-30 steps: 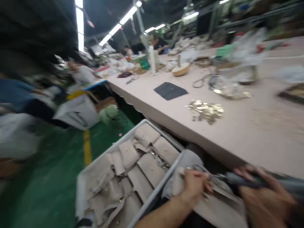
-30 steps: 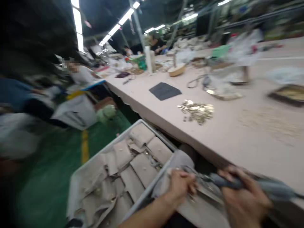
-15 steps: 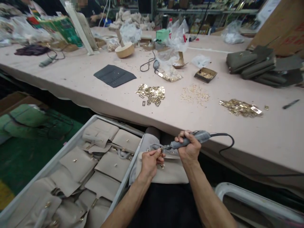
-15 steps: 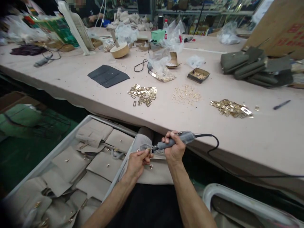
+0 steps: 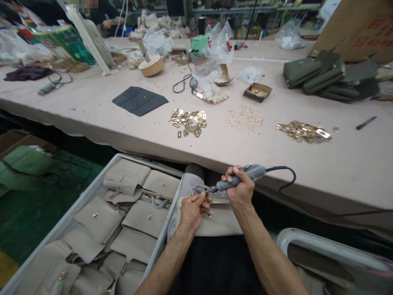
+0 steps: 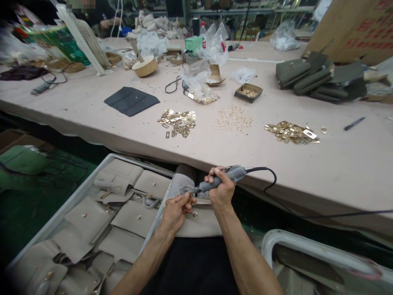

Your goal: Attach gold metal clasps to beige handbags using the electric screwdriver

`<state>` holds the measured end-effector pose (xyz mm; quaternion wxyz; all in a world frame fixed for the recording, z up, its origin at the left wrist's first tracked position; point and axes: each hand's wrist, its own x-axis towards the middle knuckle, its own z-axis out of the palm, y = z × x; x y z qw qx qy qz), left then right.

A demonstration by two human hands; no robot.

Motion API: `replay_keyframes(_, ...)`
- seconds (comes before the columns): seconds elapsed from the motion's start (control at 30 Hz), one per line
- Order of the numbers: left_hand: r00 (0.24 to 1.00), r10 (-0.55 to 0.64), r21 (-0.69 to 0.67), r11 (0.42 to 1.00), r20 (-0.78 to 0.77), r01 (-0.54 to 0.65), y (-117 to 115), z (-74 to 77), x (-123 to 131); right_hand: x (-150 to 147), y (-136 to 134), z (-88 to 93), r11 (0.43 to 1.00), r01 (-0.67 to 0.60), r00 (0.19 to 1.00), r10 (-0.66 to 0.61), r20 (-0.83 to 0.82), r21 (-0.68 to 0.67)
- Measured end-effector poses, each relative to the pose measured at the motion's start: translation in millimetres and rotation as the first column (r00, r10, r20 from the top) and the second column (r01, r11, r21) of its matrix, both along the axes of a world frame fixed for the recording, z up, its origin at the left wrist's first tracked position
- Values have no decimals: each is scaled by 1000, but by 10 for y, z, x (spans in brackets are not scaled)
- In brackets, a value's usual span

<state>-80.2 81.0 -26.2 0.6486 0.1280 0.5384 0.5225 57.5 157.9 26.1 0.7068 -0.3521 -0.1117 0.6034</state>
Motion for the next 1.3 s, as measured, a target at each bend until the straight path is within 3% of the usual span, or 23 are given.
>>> replay_keyframes(0.7,997,-34,-13,999,63,35,-38,29,-44,16,-21,62,1000,-3,1000,4,-25,20)
replay_keyframes(1.3,997,-66,10,998,27,66,-55,2,-44,-7,-55,68,999,-12,1000,13,-10,53)
